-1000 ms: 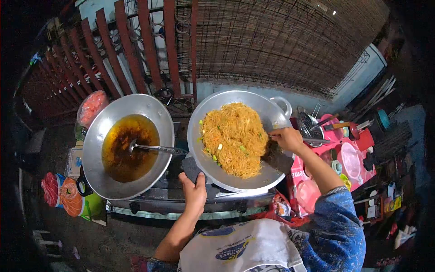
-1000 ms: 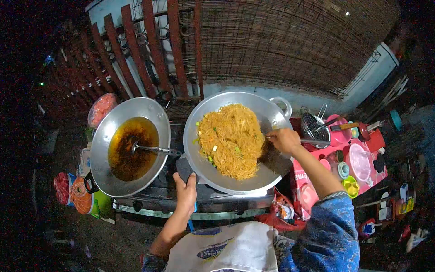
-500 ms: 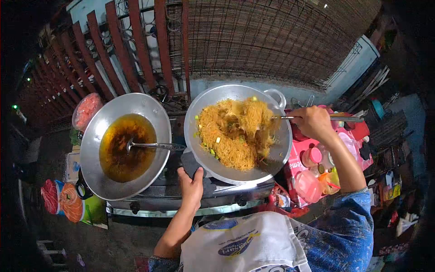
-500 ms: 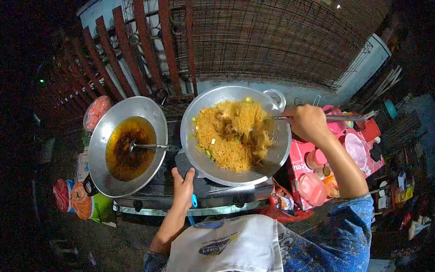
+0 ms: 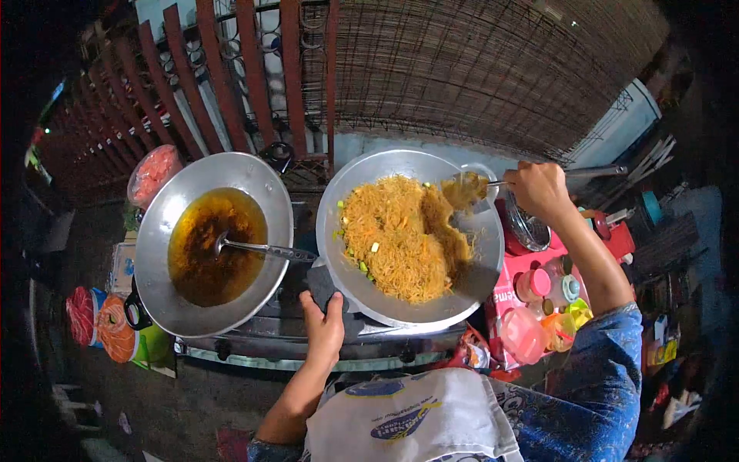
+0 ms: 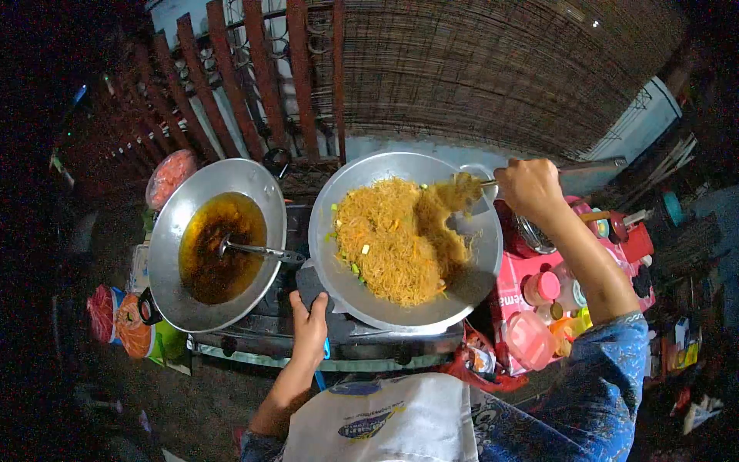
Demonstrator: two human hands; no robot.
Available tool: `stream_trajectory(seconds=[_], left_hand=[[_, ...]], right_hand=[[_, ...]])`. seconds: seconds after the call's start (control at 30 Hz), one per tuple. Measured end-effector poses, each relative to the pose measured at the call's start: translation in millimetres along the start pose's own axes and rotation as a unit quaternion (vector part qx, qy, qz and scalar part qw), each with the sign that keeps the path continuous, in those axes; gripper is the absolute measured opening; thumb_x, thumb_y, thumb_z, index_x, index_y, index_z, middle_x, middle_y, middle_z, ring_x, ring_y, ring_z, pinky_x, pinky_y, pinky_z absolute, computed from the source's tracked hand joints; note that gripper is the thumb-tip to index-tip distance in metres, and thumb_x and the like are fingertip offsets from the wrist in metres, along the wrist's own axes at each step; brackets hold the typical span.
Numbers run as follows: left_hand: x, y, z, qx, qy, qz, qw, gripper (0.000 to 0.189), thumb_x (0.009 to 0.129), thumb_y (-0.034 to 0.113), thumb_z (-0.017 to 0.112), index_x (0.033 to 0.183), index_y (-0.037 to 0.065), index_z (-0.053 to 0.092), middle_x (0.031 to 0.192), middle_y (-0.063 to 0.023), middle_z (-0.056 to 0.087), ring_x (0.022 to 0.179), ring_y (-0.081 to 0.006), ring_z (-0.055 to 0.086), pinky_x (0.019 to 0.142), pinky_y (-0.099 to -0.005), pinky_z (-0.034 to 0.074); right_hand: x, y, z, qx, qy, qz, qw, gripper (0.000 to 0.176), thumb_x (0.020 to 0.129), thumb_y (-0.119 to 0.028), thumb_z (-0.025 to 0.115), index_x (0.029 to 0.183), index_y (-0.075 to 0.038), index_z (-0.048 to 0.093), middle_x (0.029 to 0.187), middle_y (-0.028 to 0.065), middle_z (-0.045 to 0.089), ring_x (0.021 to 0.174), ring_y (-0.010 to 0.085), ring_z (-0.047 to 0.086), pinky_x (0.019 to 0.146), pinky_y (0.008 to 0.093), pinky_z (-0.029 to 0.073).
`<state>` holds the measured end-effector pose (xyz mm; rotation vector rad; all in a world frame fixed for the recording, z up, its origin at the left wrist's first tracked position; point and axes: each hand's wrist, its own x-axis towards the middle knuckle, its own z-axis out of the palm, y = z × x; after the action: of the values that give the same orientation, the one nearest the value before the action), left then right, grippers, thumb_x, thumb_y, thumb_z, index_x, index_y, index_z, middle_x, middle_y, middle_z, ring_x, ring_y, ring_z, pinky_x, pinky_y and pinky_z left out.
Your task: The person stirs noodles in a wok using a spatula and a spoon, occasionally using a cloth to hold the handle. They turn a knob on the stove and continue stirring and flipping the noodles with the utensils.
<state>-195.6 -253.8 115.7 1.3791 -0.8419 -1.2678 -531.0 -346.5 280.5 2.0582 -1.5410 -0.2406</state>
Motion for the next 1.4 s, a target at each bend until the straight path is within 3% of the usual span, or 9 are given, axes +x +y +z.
stream_trajectory(seconds=[0.1,0.23,0.3,0.43,0.67,0.73,1.03,1.2,1.4], left_hand=[[3,-12,0,0.027,0.017,0.014,0.999,0.038,0.084,0.015,0.052,0.113,-0.001,0.033,0.106,-0.0135,0.049,0.096,-0.0214,0.047,0.086,-0.0324,0.036],[5,-14,0,0.054,0.025,0.002,0.998,0.039,0.085,0.016,0.050,0.115,-0.002,0.032,0.108,-0.0141,0.049,0.098,-0.0226,0.047,0.087,-0.0322,0.036],[1,1,0,0.073,0.006,-0.024,0.997,0.052,0.086,0.018,0.050,0.124,-0.005,0.022,0.118,-0.0161,0.043,0.106,-0.0231,0.043,0.092,-0.0308,0.033],[7,-7,-7,0.042,-0.053,-0.055,0.996,0.064,0.087,0.020,0.049,0.132,-0.007,0.012,0.125,-0.0172,0.039,0.110,-0.0225,0.042,0.094,-0.0299,0.033],[9,-15,-7,0.090,-0.020,-0.032,0.995,0.059,0.086,0.019,0.049,0.130,-0.004,0.017,0.119,-0.0171,0.042,0.105,-0.0211,0.044,0.091,-0.0301,0.035],[6,-12,-3,0.048,0.011,-0.034,0.998,0.045,0.085,0.020,0.051,0.116,-0.005,0.032,0.110,-0.0179,0.048,0.099,-0.0252,0.047,0.088,-0.0323,0.036],[11,-14,-14,0.044,-0.058,-0.040,0.997,0.048,0.085,0.020,0.052,0.122,-0.001,0.029,0.115,-0.0138,0.045,0.103,-0.0196,0.045,0.088,-0.0310,0.037],[1,-7,-18,-0.074,-0.022,-0.045,0.996,0.043,0.084,0.019,0.055,0.115,-0.001,0.033,0.106,-0.0112,0.048,0.093,-0.0183,0.046,0.083,-0.0303,0.038],[0,-5,-24,-0.062,-0.044,-0.049,0.996,0.039,0.085,0.022,0.053,0.114,-0.001,0.038,0.108,-0.0115,0.048,0.095,-0.0184,0.046,0.084,-0.0297,0.037]], right_hand=[[35,12,40,-0.070,-0.112,-0.008,0.991,0.019,0.069,-0.031,0.060,0.078,-0.015,0.065,0.070,0.0108,0.063,0.064,0.0260,0.063,0.053,0.0372,0.049],[60,-30,132,0.160,-0.082,-0.074,0.981,0.023,0.076,-0.043,0.058,0.089,-0.026,0.064,0.075,0.0050,0.064,0.069,0.0258,0.063,0.061,0.0392,0.049],[60,-64,134,0.366,-0.169,-0.061,0.913,0.020,0.078,-0.037,0.058,0.091,-0.024,0.066,0.083,0.0022,0.066,0.078,0.0232,0.062,0.067,0.0364,0.048],[53,-53,127,0.472,-0.208,-0.035,0.856,0.021,0.074,-0.035,0.064,0.088,-0.020,0.068,0.087,0.0016,0.067,0.081,0.0184,0.062,0.071,0.0292,0.046],[46,-1,82,0.411,-0.210,-0.028,0.887,0.021,0.075,-0.033,0.064,0.090,-0.019,0.067,0.086,0.0030,0.066,0.080,0.0190,0.062,0.070,0.0318,0.047],[44,9,70,0.386,-0.191,-0.034,0.902,0.020,0.074,-0.033,0.064,0.090,-0.020,0.067,0.085,0.0035,0.066,0.079,0.0210,0.062,0.069,0.0330,0.047],[19,-12,-14,0.188,-0.088,0.045,0.977,0.016,0.075,-0.027,0.060,0.087,-0.021,0.067,0.078,0.0058,0.065,0.072,0.0249,0.062,0.062,0.0365,0.049],[-7,-29,-21,0.114,0.133,0.008,0.985,0.019,0.070,-0.017,0.057,0.087,-0.020,0.067,0.071,0.0065,0.058,0.066,0.0244,0.061,0.056,0.0352,0.048],[-7,-17,-4,0.128,0.087,0.034,0.987,0.020,0.072,-0.014,0.053,0.084,-0.022,0.067,0.070,0.0081,0.060,0.063,0.0269,0.061,0.054,0.0378,0.049]])
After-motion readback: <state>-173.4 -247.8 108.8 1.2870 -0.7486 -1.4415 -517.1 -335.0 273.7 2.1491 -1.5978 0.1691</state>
